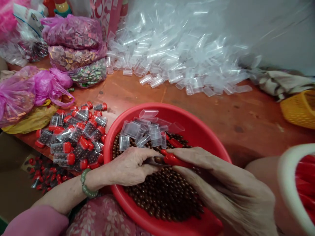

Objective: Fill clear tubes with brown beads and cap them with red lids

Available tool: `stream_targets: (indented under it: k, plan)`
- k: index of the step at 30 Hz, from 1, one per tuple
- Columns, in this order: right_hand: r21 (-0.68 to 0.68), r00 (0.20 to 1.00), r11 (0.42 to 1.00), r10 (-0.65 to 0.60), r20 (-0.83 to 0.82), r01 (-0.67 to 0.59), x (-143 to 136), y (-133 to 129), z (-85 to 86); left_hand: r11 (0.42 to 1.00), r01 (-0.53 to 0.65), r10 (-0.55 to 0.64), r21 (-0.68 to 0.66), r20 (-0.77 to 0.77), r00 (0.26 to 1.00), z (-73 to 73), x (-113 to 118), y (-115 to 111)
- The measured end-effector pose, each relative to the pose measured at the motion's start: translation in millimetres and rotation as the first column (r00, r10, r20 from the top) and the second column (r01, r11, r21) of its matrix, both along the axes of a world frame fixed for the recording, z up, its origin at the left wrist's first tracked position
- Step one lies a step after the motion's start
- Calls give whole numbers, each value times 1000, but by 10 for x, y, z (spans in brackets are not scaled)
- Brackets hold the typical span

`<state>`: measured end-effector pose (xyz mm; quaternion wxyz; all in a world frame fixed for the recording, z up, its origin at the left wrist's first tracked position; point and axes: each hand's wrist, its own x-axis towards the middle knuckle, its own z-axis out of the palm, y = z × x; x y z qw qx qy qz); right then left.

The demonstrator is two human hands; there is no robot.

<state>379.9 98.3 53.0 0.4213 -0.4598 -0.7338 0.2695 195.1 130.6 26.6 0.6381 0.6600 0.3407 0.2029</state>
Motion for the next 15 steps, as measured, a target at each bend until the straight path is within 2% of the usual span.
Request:
stream_targets:
  k: [3,6,15]
  plan:
    - [14,994,996,91,53,-92,-13,53,18,1000,12,-12,-15,-14,1000,-6,0,-2]
    - [28,989,992,120,89,-123,-12,76,10,1000,13,-13,-16,-19,1000,-12,-11,-3]
    - [-5,986,1000,-16,168,17,255,-26,-69,999,-10,9,-52,-21,1000,-33,-53,-4]
